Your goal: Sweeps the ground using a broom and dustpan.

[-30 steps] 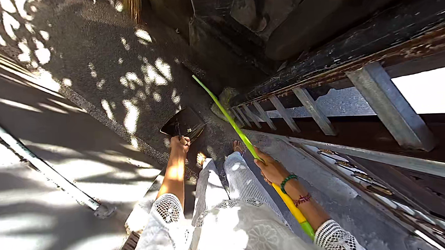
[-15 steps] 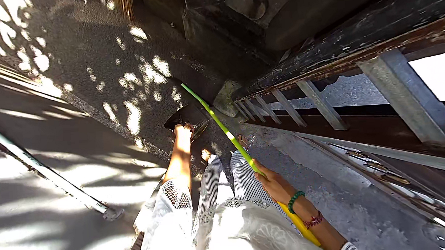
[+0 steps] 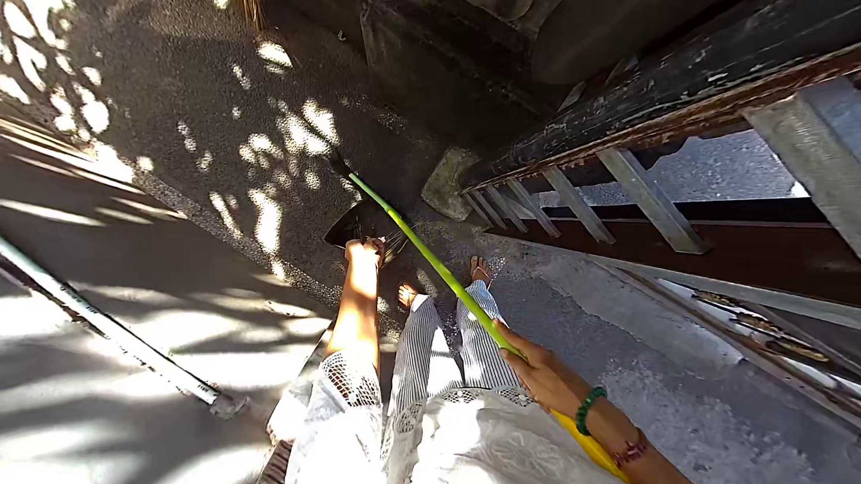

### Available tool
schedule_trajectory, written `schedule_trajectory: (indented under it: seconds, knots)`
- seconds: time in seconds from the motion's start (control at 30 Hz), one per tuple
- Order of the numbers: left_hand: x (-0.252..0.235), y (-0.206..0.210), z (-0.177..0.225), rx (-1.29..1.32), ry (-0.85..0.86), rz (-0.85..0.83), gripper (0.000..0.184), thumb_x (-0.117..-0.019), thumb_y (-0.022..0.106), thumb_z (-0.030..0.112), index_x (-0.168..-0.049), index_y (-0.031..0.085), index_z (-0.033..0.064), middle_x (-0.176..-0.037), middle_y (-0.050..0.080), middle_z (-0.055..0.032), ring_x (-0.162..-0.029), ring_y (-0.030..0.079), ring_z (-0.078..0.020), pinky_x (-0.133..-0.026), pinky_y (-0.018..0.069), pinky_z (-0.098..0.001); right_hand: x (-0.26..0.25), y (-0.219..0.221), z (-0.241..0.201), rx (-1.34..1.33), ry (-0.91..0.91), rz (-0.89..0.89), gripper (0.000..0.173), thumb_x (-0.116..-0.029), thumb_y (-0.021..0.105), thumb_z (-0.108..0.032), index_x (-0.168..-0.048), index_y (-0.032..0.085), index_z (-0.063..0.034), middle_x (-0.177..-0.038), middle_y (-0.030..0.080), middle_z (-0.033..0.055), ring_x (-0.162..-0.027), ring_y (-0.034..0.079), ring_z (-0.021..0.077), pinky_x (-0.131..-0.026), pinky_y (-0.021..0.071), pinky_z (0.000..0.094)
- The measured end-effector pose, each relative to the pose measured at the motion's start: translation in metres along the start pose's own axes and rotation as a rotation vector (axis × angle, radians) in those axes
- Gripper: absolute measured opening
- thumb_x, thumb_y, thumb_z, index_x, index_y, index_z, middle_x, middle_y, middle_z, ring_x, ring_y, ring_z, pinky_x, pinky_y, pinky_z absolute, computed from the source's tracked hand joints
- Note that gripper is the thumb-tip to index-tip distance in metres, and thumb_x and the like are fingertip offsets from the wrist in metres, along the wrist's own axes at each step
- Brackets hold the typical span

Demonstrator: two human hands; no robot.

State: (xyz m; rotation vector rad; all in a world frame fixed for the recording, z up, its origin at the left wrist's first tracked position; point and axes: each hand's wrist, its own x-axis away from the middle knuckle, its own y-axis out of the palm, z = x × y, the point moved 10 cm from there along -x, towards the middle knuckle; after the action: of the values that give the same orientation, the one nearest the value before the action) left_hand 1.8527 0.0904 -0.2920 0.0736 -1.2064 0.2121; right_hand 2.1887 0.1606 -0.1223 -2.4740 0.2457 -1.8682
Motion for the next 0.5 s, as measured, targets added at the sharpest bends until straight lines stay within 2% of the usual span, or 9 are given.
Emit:
schedule_trajectory:
  seconds: [0.03, 0.1, 0.2, 0.23, 0.27, 0.3, 0.33, 0.4, 0.5]
  knots:
    - [0.005, -0.004, 0.002, -0.062, 0.024, -0.022, 0.019, -0.1058, 0.034, 0.022, -0.097, 0.045, 0.0089, -0.07, 0.048, -0.0038, -0.052, 0.048, -0.011, -0.047, 0.0448, -0.0248, 0.009, -0.013, -0.007, 0.079, -0.029, 0.053, 0.058, -0.1125, 0.037, -0.037, -0.167, 0.019, -0.0284, -0.095, 0.066, 0.0184, -0.062, 0.061, 0.0263, -0.062, 0.0545, 0.0446]
    - [0.016, -0.007, 0.006, -0.209, 0.065, -0.051, 0.024, -0.108, 0.036, 0.02, -0.105, 0.052, 0.0031, -0.079, 0.05, -0.0076, -0.06, 0.047, -0.0143, -0.054, 0.0441, -0.0283, 0.003, -0.042, -0.031, 0.261, -0.039, 0.167, 0.058, -0.1133, 0.034, -0.033, -0.167, 0.016, -0.0234, -0.111, 0.07, 0.0264, -0.09, 0.07, 0.0411, -0.086, 0.0542, 0.0564]
    - [0.016, -0.008, 0.003, -0.193, 0.058, 0.002, 0.025, -0.1079, 0.036, 0.023, -0.11, 0.051, 0.0035, -0.081, 0.051, -0.0087, -0.061, 0.048, -0.0149, -0.054, 0.0448, -0.0287, -0.06, -0.075, -0.061, 0.325, 0.04, 0.248, 0.056, -0.1139, 0.031, -0.029, -0.167, 0.016, -0.0182, -0.133, 0.063, 0.0293, -0.12, 0.063, 0.0452, -0.106, 0.0458, 0.0575]
    - [0.011, -0.008, -0.001, -0.14, 0.035, 0.027, 0.024, -0.1067, 0.037, 0.024, -0.111, 0.05, 0.0047, -0.081, 0.051, -0.0086, -0.061, 0.049, -0.0154, -0.053, 0.0458, -0.0295, -0.089, -0.082, -0.066, 0.282, 0.069, 0.236, 0.055, -0.114, 0.031, -0.029, -0.166, 0.017, -0.0175, -0.131, 0.063, 0.0277, -0.114, 0.066, 0.0411, -0.101, 0.0502, 0.0537]
    - [0.009, -0.008, -0.004, -0.095, 0.017, 0.047, 0.022, -0.1058, 0.038, 0.024, -0.11, 0.049, 0.0058, -0.081, 0.051, -0.0085, -0.06, 0.05, -0.0155, -0.053, 0.0462, -0.03, -0.116, -0.086, -0.067, 0.193, 0.083, 0.213, 0.055, -0.1141, 0.031, -0.03, -0.166, 0.017, -0.0179, -0.119, 0.064, 0.0251, -0.094, 0.067, 0.0347, -0.085, 0.0551, 0.0484]
    - [0.008, -0.007, -0.007, -0.063, 0.006, 0.061, 0.021, -0.1053, 0.038, 0.024, -0.11, 0.048, 0.0069, -0.081, 0.051, -0.0082, -0.06, 0.05, -0.0155, -0.052, 0.0462, -0.0303, -0.135, -0.087, -0.066, 0.113, 0.089, 0.168, 0.056, -0.1142, 0.031, -0.032, -0.166, 0.014, -0.0211, -0.105, 0.061, 0.0193, -0.076, 0.062, 0.0269, -0.071, 0.0545, 0.0415]
    - [0.008, -0.008, -0.008, -0.048, 0.002, 0.066, 0.02, -0.1054, 0.039, 0.024, -0.112, 0.048, 0.0071, -0.083, 0.051, -0.0084, -0.061, 0.05, -0.0158, -0.053, 0.0464, -0.0307, -0.137, -0.087, -0.065, 0.064, 0.091, 0.133, 0.056, -0.114, 0.032, -0.033, -0.166, 0.013, -0.0251, -0.098, 0.06, 0.0173, -0.068, 0.059, 0.0239, -0.065, 0.0533, 0.039]
    - [0.009, -0.006, -0.006, -0.058, 0.011, 0.054, 0.019, -0.1051, 0.04, 0.023, -0.113, 0.048, 0.0072, -0.084, 0.05, -0.0088, -0.063, 0.05, -0.0162, -0.054, 0.0469, -0.0313, -0.104, -0.092, -0.063, 0.025, 0.073, 0.116, 0.055, -0.1135, 0.034, -0.036, -0.166, 0.018, -0.0303, -0.09, 0.058, 0.0146, -0.061, 0.056, 0.0216, -0.059, 0.0518, 0.0382]
    - [0.005, -0.011, -0.008, -0.072, 0.025, 0.026, 0.018, -0.1056, 0.037, 0.022, -0.111, 0.047, 0.0077, -0.082, 0.049, -0.0073, -0.06, 0.05, -0.0146, -0.053, 0.0467, -0.03, -0.05, -0.097, -0.047, 0.042, 0.081, 0.167, 0.051, -0.1131, 0.035, -0.039, -0.161, 0.032, -0.0204, -0.088, 0.058, 0.0144, -0.06, 0.057, 0.0218, -0.058, 0.0526, 0.0385]
